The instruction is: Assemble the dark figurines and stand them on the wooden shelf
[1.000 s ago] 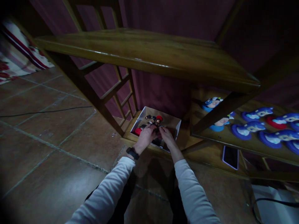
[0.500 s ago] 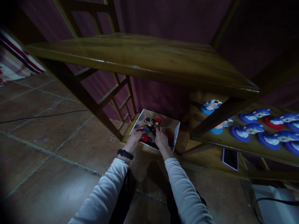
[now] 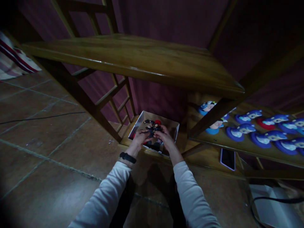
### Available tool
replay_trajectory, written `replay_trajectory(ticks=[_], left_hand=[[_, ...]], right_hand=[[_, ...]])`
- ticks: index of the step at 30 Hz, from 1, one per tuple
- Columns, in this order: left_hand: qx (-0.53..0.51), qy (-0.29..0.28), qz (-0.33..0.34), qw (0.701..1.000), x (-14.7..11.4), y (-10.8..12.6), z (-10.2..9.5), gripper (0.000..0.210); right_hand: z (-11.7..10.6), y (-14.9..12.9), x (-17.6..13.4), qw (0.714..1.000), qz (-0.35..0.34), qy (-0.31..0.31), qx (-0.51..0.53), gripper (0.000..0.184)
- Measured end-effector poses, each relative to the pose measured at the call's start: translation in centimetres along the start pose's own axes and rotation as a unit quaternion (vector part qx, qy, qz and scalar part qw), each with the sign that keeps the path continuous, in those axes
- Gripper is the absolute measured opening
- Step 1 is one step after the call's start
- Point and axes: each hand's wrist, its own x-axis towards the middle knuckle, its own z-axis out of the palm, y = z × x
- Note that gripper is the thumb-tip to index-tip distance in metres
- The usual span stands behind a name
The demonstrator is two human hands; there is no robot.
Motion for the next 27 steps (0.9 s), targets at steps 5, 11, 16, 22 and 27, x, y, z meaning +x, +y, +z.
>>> replay_trajectory(ticks=[5, 11, 16, 22, 27], left_hand=[[-0.031, -0.033, -0.007, 0.999, -0.9, 0.0, 1.1, 0.011], [-0.056, -0.024, -0.021, 0.998, -1.1, 0.0, 1.7, 0.012], [-0.058, -0.034, -0.029, 0.997, -1.3, 0.2, 1.8, 0.012], [-0.046, -0.032, -0.016, 0.998, -1.3, 0.0, 2.1, 0.009], [-0.047, -0.026, -0.014, 0.998, -1.3, -0.1, 2.0, 0.007]], right_hand=[[-0.5, -0.6, -0.4, 1.000, 0.021, 0.004, 0.003, 0.034], [-1.0, -0.8, -0.6, 0.992, -0.012, 0.020, -0.123, 0.024], [-1.6, -0.9, -0.7, 0.958, -0.057, 0.031, -0.278, 0.018], [-2.3, -0.7, -0.7, 0.929, -0.062, 0.017, -0.363, 0.028], [-2.6, -0.8, -0.8, 0.929, -0.081, -0.021, -0.362, 0.029]])
